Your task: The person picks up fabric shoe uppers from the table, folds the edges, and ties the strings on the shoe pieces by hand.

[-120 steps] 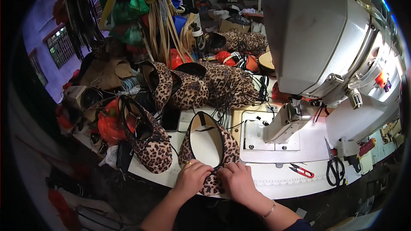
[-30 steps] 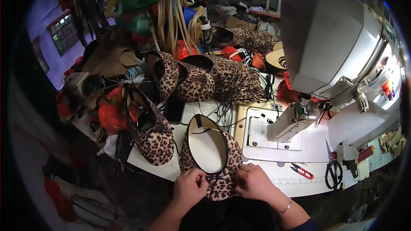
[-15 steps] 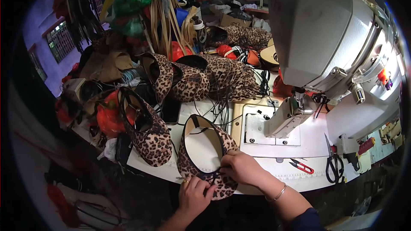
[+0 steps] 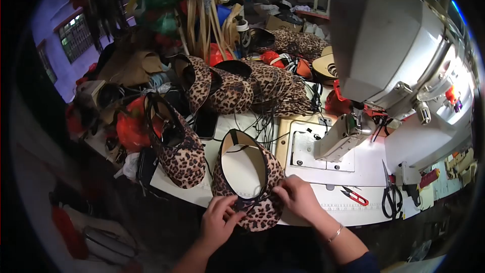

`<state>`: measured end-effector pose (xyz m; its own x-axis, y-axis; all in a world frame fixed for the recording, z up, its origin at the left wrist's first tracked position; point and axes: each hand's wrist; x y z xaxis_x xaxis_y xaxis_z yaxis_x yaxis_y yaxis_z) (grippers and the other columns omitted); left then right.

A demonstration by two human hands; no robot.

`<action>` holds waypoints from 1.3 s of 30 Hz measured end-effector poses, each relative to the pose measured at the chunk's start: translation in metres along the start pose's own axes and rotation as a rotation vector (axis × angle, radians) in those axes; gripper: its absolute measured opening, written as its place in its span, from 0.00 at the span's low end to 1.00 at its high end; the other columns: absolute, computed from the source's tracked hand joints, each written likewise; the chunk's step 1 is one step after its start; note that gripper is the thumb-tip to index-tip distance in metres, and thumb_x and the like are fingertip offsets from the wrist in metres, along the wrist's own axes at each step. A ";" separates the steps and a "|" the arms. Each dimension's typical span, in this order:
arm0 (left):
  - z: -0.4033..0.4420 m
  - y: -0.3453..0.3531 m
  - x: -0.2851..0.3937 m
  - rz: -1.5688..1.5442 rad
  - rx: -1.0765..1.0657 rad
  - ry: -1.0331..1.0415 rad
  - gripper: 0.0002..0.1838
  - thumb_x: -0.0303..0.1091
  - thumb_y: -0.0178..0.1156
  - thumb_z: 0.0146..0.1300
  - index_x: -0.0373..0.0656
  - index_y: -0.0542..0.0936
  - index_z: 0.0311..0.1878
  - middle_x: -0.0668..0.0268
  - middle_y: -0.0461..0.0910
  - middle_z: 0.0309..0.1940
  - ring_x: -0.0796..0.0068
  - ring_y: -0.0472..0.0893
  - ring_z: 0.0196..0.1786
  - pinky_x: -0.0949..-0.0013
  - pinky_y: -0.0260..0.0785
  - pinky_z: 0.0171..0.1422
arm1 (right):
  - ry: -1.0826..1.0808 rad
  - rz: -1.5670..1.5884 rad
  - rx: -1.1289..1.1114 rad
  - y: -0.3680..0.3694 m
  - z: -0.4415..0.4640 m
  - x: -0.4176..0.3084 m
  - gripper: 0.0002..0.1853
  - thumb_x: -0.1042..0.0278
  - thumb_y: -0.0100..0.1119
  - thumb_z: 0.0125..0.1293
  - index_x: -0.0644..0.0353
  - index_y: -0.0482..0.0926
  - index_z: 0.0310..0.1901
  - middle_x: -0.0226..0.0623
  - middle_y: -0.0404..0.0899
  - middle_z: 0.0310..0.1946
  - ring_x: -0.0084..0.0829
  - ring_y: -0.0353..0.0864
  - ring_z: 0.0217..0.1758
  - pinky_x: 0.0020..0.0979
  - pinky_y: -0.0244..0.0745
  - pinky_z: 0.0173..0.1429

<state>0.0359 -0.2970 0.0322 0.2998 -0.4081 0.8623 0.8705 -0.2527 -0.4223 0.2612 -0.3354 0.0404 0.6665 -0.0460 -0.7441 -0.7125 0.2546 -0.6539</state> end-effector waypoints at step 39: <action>0.163 -0.081 0.027 0.772 0.568 0.691 0.16 0.30 0.68 0.53 0.45 0.82 0.47 0.66 0.75 0.37 0.63 0.76 0.47 0.52 0.59 0.69 | -0.259 0.059 0.210 -0.003 -0.048 0.030 0.06 0.74 0.62 0.61 0.64 0.78 0.38 0.47 0.77 0.35 0.43 0.78 0.36 0.35 0.74 0.41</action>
<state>0.0373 -0.1451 0.1351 0.6999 -0.7138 0.0255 0.6523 0.6243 -0.4298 0.2726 -0.3837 0.0140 0.6786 0.2151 -0.7023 -0.7084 0.4444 -0.5484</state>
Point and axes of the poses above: each hand's wrist, its own z-axis towards the middle knuckle, its own y-axis out of the palm, x = y × z
